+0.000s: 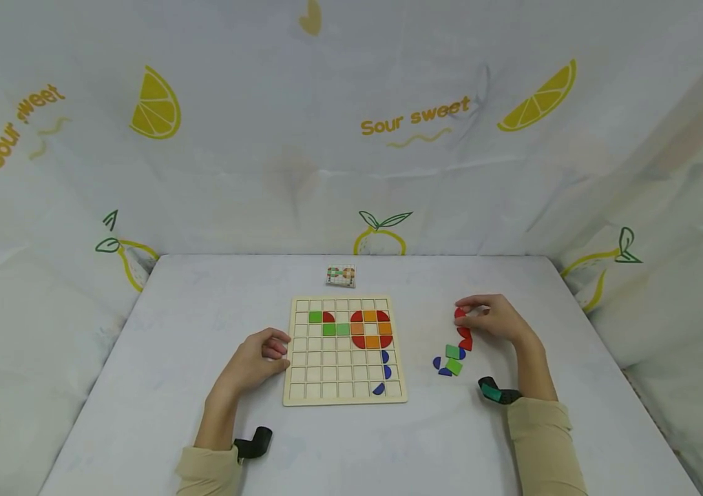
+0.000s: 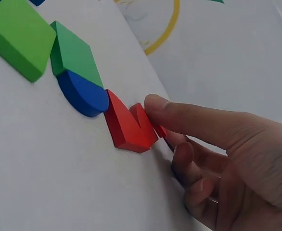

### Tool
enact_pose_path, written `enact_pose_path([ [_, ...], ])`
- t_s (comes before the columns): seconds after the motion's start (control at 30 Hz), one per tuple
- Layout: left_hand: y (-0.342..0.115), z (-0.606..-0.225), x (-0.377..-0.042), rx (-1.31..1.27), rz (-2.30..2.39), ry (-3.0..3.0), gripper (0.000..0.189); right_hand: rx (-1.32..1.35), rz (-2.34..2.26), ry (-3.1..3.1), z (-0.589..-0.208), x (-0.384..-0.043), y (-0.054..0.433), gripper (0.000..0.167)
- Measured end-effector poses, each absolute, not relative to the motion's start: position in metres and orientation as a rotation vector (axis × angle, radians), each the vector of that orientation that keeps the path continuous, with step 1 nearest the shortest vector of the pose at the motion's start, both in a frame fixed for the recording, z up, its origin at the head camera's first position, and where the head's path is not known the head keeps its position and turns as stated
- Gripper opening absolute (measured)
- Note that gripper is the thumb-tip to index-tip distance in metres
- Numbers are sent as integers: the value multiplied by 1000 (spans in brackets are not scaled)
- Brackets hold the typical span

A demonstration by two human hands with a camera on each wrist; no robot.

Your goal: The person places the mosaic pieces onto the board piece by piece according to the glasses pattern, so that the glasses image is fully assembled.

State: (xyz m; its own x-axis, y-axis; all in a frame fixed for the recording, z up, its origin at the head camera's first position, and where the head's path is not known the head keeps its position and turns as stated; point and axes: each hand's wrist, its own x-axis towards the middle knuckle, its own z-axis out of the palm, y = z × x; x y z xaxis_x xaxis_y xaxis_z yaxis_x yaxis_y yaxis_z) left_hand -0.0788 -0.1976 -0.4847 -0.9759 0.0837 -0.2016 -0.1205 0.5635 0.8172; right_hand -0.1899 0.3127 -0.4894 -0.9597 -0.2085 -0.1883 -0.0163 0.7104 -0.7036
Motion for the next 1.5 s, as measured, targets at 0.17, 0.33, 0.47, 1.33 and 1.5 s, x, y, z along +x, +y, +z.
enact_pose_path([
  [0.17,-198,-485,-78,-34,1374,2580,36,-192,-1129,2630,-492,-191,316,42],
  [0.33,-198,-486,-78,-39,1369,2583,36,-167,-1115,2626,-493,-191,316,40],
  [0.47,-197,-485,-79,-26,1373,2584,36,-148,-1090,2636,-494,-191,315,42],
  [1.33,-198,-485,-80,-37,1379,2571,36,-403,-1240,2717,-478,-188,228,33],
  [1.5,-198,-485,-80,-47,1382,2565,35,-478,-1266,2684,-470,-189,193,31],
])
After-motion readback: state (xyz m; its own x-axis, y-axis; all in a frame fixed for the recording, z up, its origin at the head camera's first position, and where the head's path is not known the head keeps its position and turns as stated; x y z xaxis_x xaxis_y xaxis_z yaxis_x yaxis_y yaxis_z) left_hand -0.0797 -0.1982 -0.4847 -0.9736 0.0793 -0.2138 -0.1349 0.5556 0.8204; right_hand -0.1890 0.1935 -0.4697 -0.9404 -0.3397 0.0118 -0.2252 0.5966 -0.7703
